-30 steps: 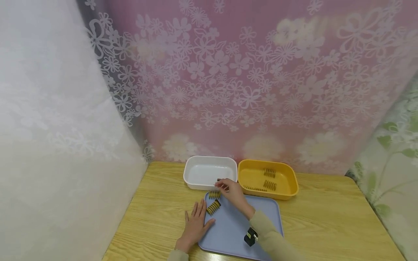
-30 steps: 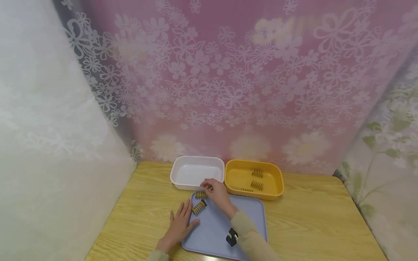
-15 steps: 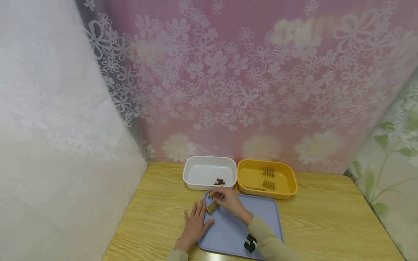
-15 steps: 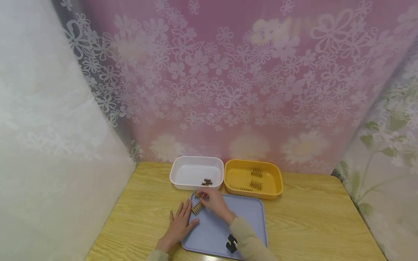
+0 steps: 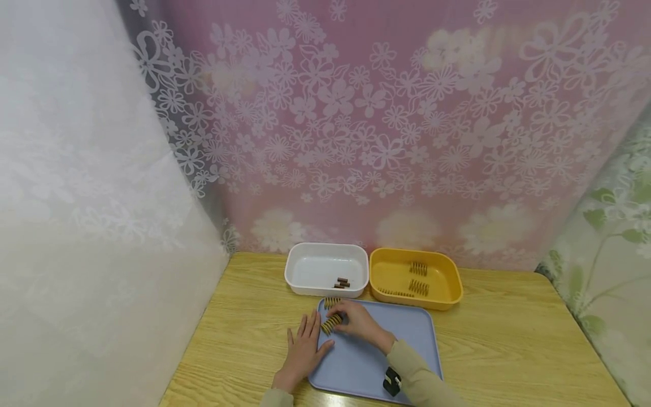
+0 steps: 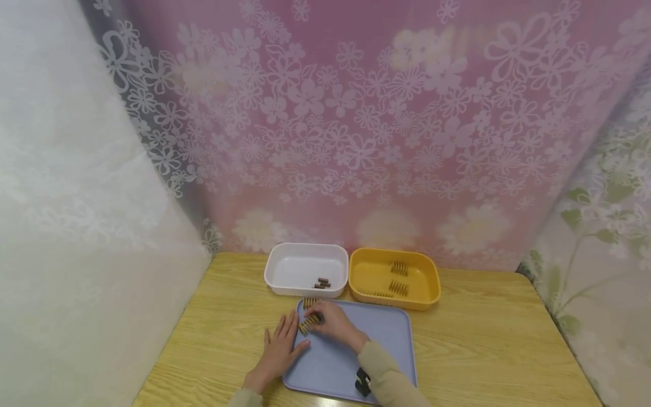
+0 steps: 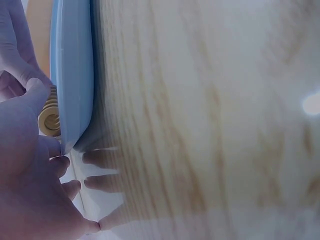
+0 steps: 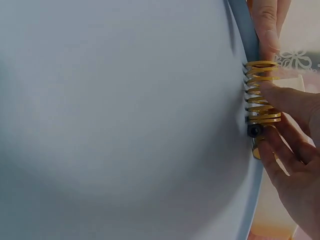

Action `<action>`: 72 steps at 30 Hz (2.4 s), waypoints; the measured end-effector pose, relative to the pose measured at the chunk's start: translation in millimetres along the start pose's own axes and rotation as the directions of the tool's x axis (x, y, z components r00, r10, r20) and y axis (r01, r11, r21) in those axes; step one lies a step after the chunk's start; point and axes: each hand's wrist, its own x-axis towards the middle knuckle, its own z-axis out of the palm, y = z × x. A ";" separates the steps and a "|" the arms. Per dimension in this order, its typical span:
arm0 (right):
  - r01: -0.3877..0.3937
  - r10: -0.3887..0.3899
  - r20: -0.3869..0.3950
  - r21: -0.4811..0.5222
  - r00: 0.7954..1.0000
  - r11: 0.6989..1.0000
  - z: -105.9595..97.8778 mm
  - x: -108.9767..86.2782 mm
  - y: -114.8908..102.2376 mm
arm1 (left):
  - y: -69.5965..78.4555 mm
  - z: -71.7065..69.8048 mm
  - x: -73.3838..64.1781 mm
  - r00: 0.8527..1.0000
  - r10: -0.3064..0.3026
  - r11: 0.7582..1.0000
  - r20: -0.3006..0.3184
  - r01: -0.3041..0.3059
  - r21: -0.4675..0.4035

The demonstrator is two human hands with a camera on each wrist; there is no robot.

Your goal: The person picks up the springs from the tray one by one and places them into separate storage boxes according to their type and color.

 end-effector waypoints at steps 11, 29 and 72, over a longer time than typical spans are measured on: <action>0.010 -0.015 -0.046 -0.103 0.999 0.995 0.7 -11.2 6.4 | 0.9 1.1 0.0 1.000 0.011 1.000 -0.012 -0.011 0.010; -0.100 0.093 -0.129 -0.048 0.987 0.994 -24.0 -40.3 28.7 | -1.6 3.2 1.6 1.000 -0.001 1.000 0.000 0.001 0.011; -0.288 0.318 -0.100 0.235 0.943 0.928 -31.4 -46.0 42.3 | -0.3 1.3 -0.1 1.000 0.008 1.000 -0.020 -0.008 0.001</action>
